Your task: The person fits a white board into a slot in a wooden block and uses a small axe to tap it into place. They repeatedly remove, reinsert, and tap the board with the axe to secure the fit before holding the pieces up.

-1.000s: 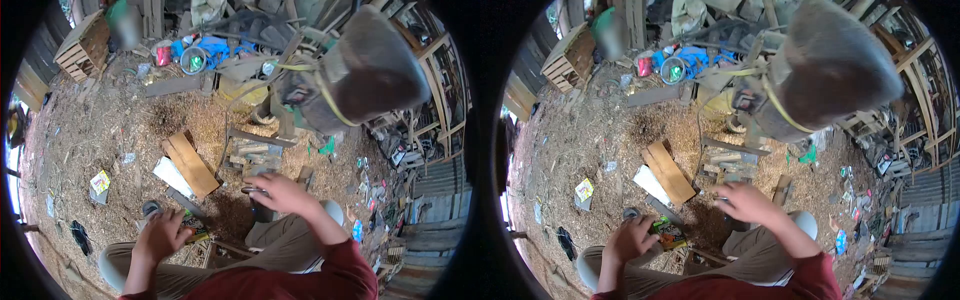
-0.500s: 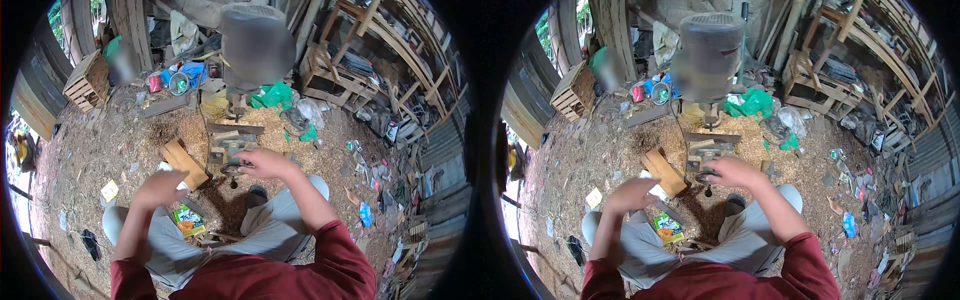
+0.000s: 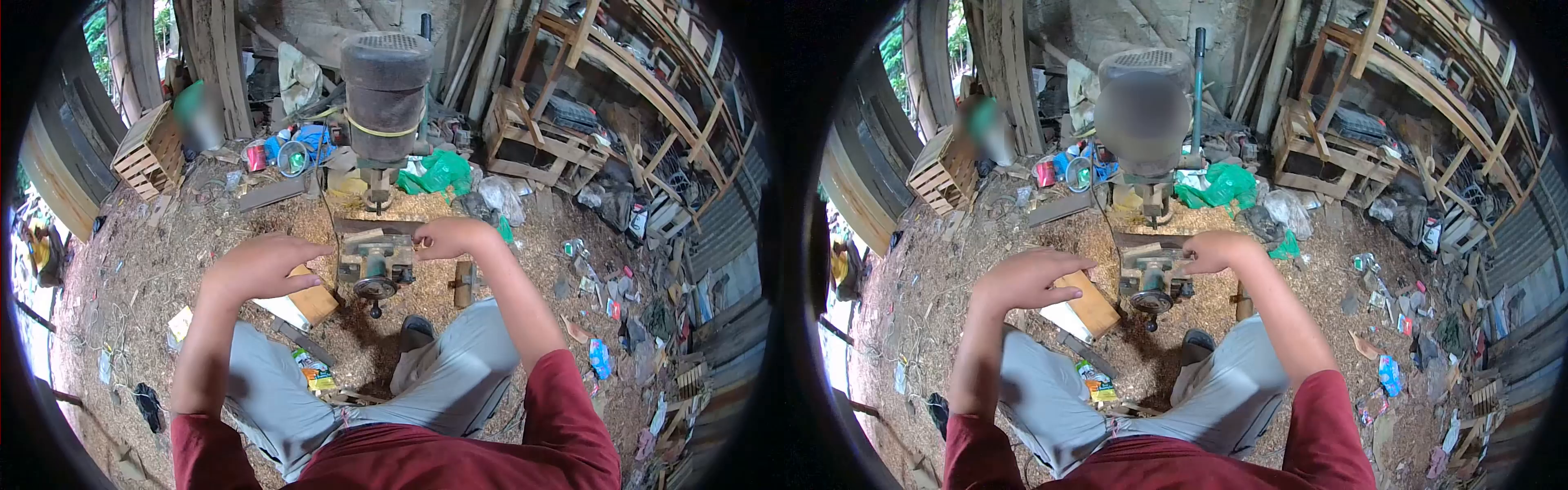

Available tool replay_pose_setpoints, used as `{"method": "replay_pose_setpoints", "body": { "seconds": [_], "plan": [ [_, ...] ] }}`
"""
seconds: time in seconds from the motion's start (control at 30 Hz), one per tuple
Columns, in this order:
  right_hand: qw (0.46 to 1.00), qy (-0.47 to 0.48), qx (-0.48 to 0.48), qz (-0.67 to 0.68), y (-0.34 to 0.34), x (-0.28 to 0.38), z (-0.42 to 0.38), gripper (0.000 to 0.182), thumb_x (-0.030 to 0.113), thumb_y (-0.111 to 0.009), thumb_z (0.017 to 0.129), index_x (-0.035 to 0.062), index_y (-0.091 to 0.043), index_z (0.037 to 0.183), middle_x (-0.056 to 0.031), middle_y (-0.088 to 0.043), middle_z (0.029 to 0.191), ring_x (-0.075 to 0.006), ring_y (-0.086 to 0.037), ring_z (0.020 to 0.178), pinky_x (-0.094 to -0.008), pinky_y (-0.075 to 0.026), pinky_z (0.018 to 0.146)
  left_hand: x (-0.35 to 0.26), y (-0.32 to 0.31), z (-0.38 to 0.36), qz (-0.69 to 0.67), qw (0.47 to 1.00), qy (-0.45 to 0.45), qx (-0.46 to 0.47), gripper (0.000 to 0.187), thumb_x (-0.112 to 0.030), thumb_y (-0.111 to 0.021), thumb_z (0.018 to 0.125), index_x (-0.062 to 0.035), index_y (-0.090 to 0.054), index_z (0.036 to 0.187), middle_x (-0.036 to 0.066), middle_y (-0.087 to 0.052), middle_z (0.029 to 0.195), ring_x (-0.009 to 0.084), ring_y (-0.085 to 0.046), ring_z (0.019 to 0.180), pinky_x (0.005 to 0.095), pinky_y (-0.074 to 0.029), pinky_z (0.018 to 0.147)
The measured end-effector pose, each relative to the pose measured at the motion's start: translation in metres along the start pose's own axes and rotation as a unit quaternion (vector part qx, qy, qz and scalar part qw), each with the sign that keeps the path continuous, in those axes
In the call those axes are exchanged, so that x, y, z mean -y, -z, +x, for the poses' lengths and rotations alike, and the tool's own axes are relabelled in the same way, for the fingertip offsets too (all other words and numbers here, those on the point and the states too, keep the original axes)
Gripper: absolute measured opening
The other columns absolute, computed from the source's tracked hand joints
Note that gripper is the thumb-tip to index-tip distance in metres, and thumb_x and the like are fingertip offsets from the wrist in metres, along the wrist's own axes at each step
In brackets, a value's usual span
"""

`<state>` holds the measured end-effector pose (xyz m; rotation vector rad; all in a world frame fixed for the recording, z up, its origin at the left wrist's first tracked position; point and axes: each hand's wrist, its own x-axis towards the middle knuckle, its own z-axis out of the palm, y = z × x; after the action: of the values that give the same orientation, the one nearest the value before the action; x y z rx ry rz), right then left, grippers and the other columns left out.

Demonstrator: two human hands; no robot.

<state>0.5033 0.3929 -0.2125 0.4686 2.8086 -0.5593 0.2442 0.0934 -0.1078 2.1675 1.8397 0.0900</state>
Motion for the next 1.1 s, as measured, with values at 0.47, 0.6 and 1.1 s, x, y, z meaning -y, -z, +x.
{"method": "replay_pose_setpoints", "body": {
  "seconds": [0.47,0.6,1.1],
  "plan": [
    [0.98,-0.089,-0.176,0.007,-0.086,-0.076,0.097,0.048,0.032,-0.081,0.09,0.0101,-0.071,0.131,-0.0196,-0.073,0.124,-0.0402,-0.071,0.117,-0.051,-0.056,0.099,0.119,-0.118,0.034,-0.101,0.988,0.025,0.112,0.052,-0.041,-0.067,0.103,-0.0111,-0.065,0.146,0.019,-0.072,0.135,0.039,-0.069,0.122,0.0469,-0.055,0.104],
    [0.972,-0.117,-0.198,0.038,-0.107,-0.095,0.119,0.06,0.034,-0.083,0.089,0.0118,-0.064,0.141,-0.0196,-0.066,0.137,-0.0408,-0.063,0.13,-0.0552,-0.05,0.108,0.148,-0.127,0.027,-0.097,0.986,0.069,0.119,0.053,-0.041,-0.067,0.103,-0.0095,-0.066,0.145,0.02,-0.072,0.136,0.0394,-0.069,0.122,0.0475,-0.054,0.104],
    [0.965,-0.193,-0.163,-0.079,-0.128,-0.101,0.176,0.047,0.02,-0.079,0.092,0.012,-0.066,0.136,-0.015,-0.068,0.133,-0.0339,-0.064,0.132,-0.0536,-0.046,0.115,0.17,-0.146,0.05,-0.074,0.987,0.06,0.13,0.054,-0.04,-0.064,0.105,-0.0071,-0.063,0.147,0.021,-0.072,0.135,0.0399,-0.069,0.122,0.0485,-0.054,0.105]
  ]
}}
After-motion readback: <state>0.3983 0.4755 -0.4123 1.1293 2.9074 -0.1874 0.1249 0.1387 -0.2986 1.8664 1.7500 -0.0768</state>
